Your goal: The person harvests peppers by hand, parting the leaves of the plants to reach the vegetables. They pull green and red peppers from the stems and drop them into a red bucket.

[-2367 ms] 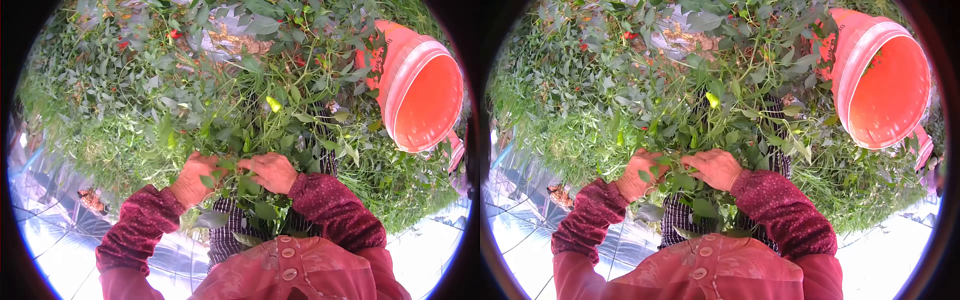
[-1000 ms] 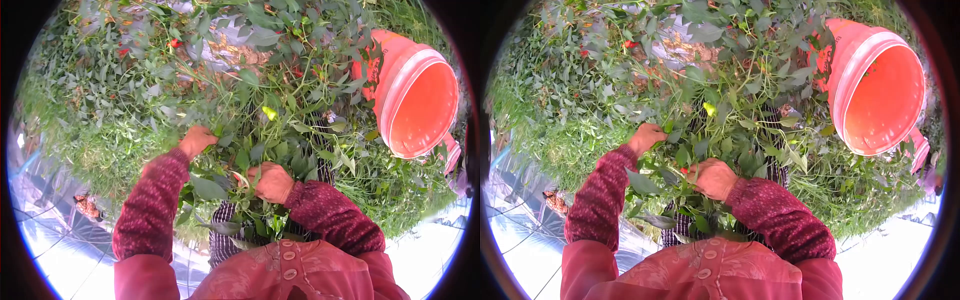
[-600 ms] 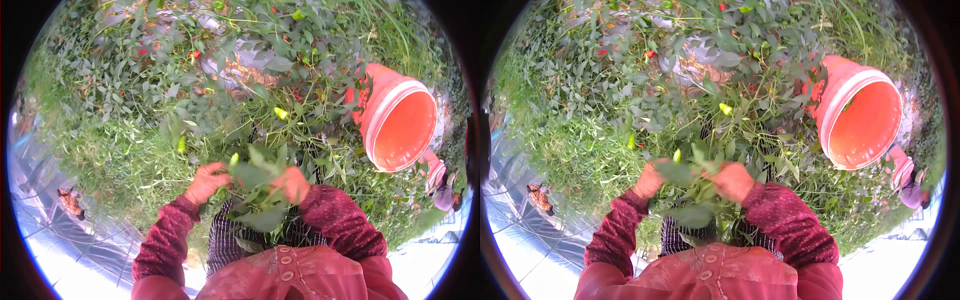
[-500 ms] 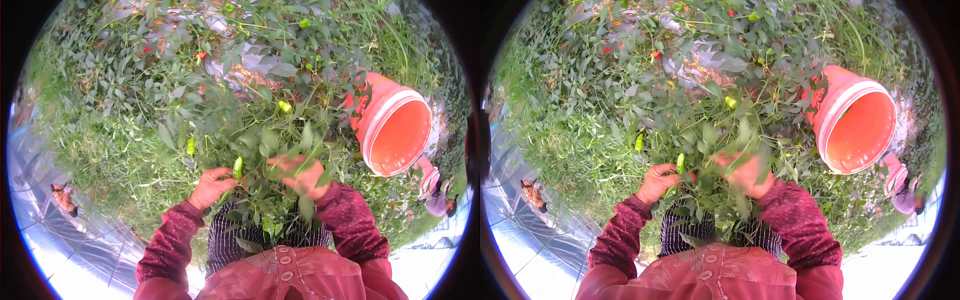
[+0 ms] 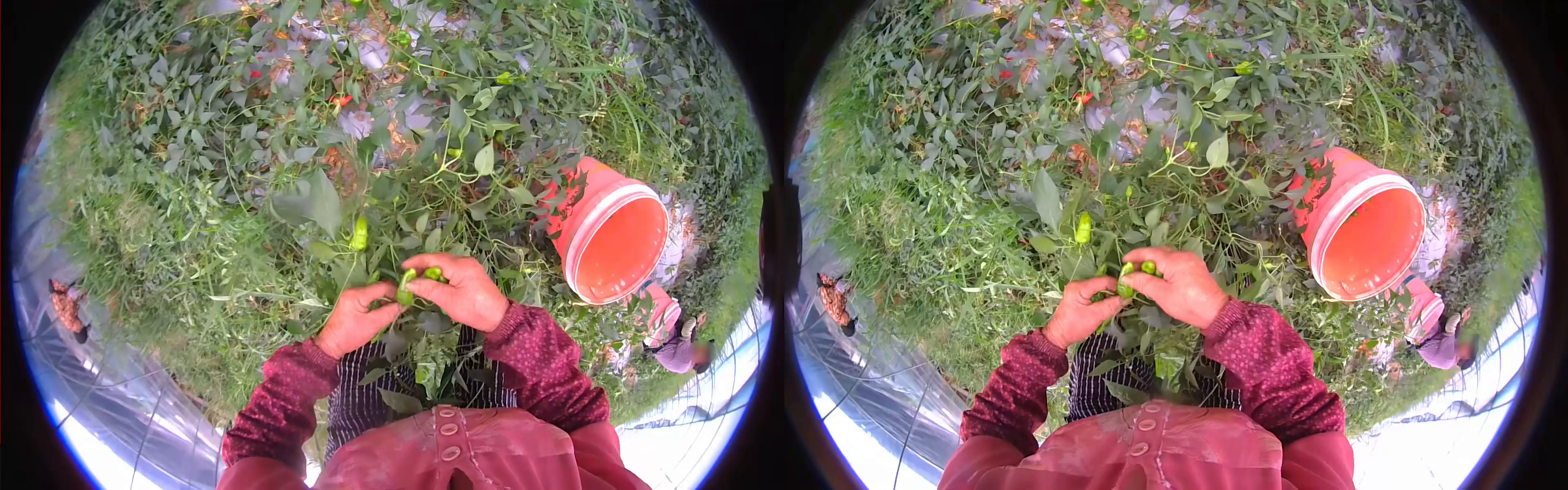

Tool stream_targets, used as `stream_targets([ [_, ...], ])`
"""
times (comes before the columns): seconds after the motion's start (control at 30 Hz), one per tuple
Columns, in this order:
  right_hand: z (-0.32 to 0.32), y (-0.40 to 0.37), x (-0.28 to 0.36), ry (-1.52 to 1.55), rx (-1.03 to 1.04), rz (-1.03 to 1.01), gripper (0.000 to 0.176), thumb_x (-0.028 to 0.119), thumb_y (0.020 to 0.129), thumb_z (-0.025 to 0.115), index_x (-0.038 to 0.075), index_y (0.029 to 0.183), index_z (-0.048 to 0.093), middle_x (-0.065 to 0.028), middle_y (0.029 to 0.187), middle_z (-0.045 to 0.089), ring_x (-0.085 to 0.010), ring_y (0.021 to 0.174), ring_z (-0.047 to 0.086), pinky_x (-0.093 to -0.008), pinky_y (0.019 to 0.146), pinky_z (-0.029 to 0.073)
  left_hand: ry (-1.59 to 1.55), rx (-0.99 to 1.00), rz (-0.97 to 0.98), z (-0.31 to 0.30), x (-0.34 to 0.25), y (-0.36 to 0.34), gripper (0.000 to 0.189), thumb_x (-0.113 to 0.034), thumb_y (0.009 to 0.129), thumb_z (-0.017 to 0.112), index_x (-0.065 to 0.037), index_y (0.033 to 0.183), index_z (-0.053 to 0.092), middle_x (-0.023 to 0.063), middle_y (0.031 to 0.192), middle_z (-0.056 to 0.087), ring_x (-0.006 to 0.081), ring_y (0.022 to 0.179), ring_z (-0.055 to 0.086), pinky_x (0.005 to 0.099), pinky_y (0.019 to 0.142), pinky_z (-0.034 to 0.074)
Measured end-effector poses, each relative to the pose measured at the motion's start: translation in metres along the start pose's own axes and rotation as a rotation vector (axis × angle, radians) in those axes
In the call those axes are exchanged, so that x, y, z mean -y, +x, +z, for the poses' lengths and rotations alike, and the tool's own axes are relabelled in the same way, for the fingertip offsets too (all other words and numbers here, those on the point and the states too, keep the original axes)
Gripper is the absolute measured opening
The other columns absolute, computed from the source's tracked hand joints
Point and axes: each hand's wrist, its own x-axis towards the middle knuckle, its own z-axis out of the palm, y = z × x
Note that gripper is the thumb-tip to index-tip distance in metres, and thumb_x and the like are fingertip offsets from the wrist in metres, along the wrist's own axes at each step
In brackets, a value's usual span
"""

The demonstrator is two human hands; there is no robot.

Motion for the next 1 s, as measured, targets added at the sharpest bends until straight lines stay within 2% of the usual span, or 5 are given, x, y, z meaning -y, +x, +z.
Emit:
stream_targets([
  [0.63, -0.011, -0.052, -0.02, -0.284, -0.362, -0.493, 0.031, 0.01, 0.068, 0.073, 0.01, 0.098, 0.064, -0.0072, 0.097, 0.065, -0.0245, 0.082, 0.064, -0.0317, 0.072, 0.052, 0.646, -0.071, 0.254, 0.044, -0.032, 0.033, 0.015, -0.003, 0.075, 0.061, -0.005, 0.09, 0.057, 0.0148, 0.079, 0.059, 0.0328, 0.077, 0.06, 0.0359, 0.062, 0.048],
  [0.77, -0.042, -0.089, -0.017, 0.218, -0.314, -0.388, 0.027, 0.001, 0.071, 0.072, 0.002, 0.096, 0.063, -0.0095, 0.091, 0.065, -0.0168, 0.083, 0.063, -0.0282, 0.073, 0.05, 0.405, -0.093, 0.37, 0.036, 0.087, 0.027, 0.019, -0.021, 0.088, 0.05, -0.005, 0.096, 0.058, 0.0065, 0.071, 0.056, 0.0181, 0.064, 0.057, 0.0323, 0.055, 0.044],
  [0.83, -0.073, -0.106, -0.004, 0.332, -0.372, -0.43, 0.02, 0.004, 0.076, 0.068, 0.004, 0.096, 0.064, -0.008, 0.09, 0.065, -0.0147, 0.079, 0.062, -0.0266, 0.068, 0.05, 0.845, 0.083, 0.096, 0.035, -0.019, 0.028, 0.012, -0.017, 0.083, 0.055, -0.006, 0.089, 0.059, 0.0088, 0.071, 0.057, 0.021, 0.062, 0.058, 0.0331, 0.055, 0.046],
  [0.87, -0.088, -0.114, -0.008, 0.374, -0.515, -0.31, 0.019, 0.007, 0.079, 0.065, 0.005, 0.098, 0.063, -0.0068, 0.09, 0.064, -0.0136, 0.077, 0.061, -0.0255, 0.065, 0.05, 1.121, -0.024, 0.452, 0.037, -0.015, 0.032, 0.009, -0.009, 0.074, 0.06, -0.007, 0.083, 0.058, 0.01, 0.069, 0.056, 0.0255, 0.061, 0.059, 0.0358, 0.054, 0.047],
  [1.0, -0.172, -0.123, -0.046, 0.158, -1.04, 0.01, 0.023, 0.014, 0.087, 0.058, 0.006, 0.109, 0.058, -0.0037, 0.091, 0.063, -0.011, 0.071, 0.058, -0.0236, 0.059, 0.048, 1.151, 0.123, 0.394, 0.046, -0.026, 0.036, 0.025, -0.004, 0.064, 0.064, -0.007, 0.088, 0.057, 0.0065, 0.069, 0.056, 0.0257, 0.065, 0.059, 0.0361, 0.056, 0.047],
])
